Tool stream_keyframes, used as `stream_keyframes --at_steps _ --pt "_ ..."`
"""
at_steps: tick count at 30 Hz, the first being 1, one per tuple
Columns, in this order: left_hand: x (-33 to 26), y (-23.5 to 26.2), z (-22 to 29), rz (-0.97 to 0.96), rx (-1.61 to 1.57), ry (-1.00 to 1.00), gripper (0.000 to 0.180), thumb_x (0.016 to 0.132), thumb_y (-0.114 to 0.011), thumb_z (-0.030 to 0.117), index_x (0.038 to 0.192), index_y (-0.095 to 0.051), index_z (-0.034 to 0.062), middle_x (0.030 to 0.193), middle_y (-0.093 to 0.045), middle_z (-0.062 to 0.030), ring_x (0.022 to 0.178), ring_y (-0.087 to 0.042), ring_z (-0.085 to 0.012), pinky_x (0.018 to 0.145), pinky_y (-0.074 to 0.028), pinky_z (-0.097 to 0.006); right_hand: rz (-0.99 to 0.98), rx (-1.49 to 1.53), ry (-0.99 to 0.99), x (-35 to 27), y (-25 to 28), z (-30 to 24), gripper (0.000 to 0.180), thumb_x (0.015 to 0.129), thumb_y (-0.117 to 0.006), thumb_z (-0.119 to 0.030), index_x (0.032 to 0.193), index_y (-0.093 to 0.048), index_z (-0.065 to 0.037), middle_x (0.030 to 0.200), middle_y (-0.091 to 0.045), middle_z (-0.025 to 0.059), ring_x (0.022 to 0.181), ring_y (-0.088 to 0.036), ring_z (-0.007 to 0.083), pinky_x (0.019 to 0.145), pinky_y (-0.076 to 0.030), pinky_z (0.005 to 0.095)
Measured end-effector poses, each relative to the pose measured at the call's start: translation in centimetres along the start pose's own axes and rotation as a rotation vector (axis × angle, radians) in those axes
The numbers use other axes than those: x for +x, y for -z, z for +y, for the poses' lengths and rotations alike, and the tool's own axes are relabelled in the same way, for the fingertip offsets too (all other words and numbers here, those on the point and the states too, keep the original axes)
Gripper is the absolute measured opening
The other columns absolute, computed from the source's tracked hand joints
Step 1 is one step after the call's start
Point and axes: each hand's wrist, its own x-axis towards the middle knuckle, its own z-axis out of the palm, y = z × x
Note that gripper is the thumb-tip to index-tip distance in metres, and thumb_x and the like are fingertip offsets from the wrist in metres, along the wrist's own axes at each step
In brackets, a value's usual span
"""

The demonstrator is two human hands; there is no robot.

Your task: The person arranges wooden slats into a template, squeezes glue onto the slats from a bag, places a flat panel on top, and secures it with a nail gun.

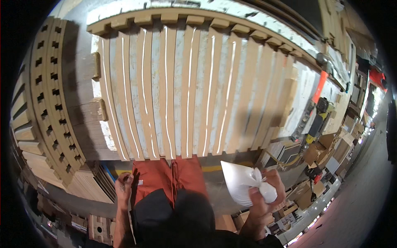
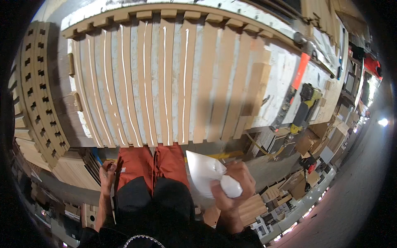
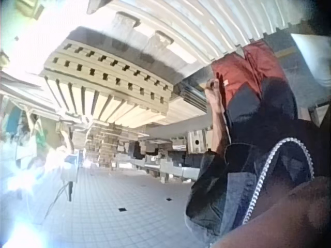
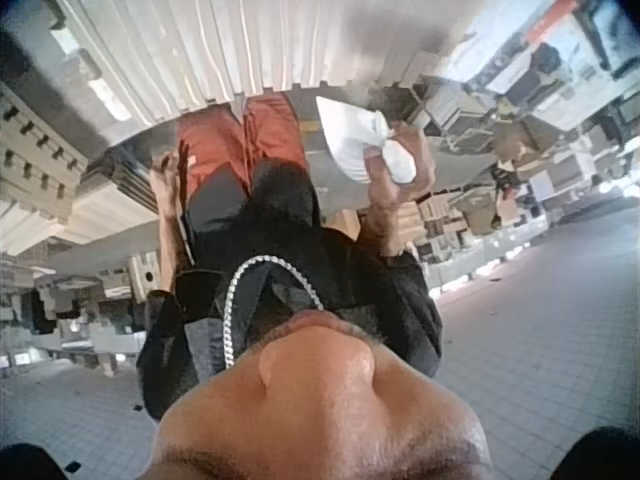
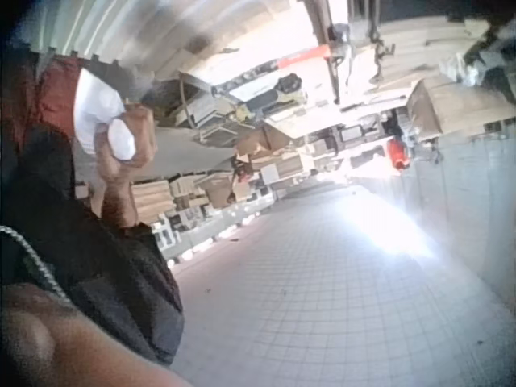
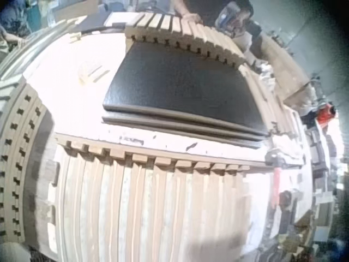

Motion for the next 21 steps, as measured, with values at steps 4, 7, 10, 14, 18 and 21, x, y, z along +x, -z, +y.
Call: stream_keyframes --at_steps 4,7,10,14,18,21 --pt "-4.4 2.7 9.4 -0.126 0.627 -0.263 0.026 0.088 -0.073 0.024 0.083 -0.069 -0.0014 0.067 -0.066 -0.0070 0.063 -0.059 -0.0136 0.064 -0.049 -0.035 0.221 0.526 -0.120 -1.9 2.7 -1.1 0.033 0.071 -0.074 -0.025 0.077 -0.054 0.000 0.073 -0.052 0.0095 0.059 -0.048 0.0189 0.058 -0.041 0.0324" --pt "-10.5 3.9 21.8 -0.297 0.087 -0.208 0.018 0.084 -0.077 0.014 0.083 -0.069 -0.0022 0.069 -0.066 -0.0059 0.066 -0.062 -0.0149 0.068 -0.051 -0.036 0.227 0.743 -0.017 -2.7 4.5 -5.9 0.035 0.074 -0.074 -0.031 0.076 -0.052 -0.003 0.072 -0.047 0.0060 0.059 -0.042 0.0159 0.060 -0.040 0.0339" --pt "-15.9 4.5 31.4 -0.579 -0.256 -0.618 0.018 0.080 -0.080 0.007 0.093 -0.069 -0.0004 0.080 -0.066 -0.0051 0.071 -0.062 -0.0138 0.069 -0.052 -0.031 0.287 0.888 0.185 -4.9 5.5 -8.0 0.034 0.073 -0.073 -0.033 0.078 -0.055 -0.005 0.072 -0.048 0.0056 0.060 -0.046 0.0158 0.062 -0.044 0.0370" --pt "-20.9 5.3 37.8 -0.736 -0.161 -0.776 0.028 0.081 -0.080 0.008 0.104 -0.067 -0.0004 0.091 -0.066 -0.0072 0.079 -0.063 -0.0135 0.071 -0.051 -0.027 0.344 0.871 0.433 -6.3 5.7 -11.0 0.038 0.078 -0.074 -0.042 0.083 -0.057 -0.008 0.074 -0.048 0.0064 0.057 -0.050 0.0167 0.055 -0.046 0.0343" --pt "-25.0 6.1 40.4 -0.902 0.051 -0.791 0.029 0.081 -0.082 0.009 0.105 -0.068 -0.0014 0.096 -0.068 -0.0098 0.084 -0.064 -0.0148 0.073 -0.052 -0.027 0.453 0.875 0.570 -7.4 6.4 -13.2 0.035 0.084 -0.071 -0.040 0.084 -0.056 -0.009 0.072 -0.045 0.0047 0.054 -0.051 0.0191 0.045 -0.040 0.0263" --pt "-26.7 5.8 41.0 -0.869 0.164 -0.863 0.023 0.083 -0.080 0.009 0.100 -0.068 -0.0005 0.090 -0.069 -0.0073 0.080 -0.065 -0.0139 0.068 -0.050 -0.025 0.479 0.900 0.605 -7.9 7.2 -13.7 0.032 0.082 -0.073 -0.036 0.085 -0.056 -0.008 0.075 -0.048 0.0062 0.056 -0.053 0.0211 0.046 -0.040 0.0281"
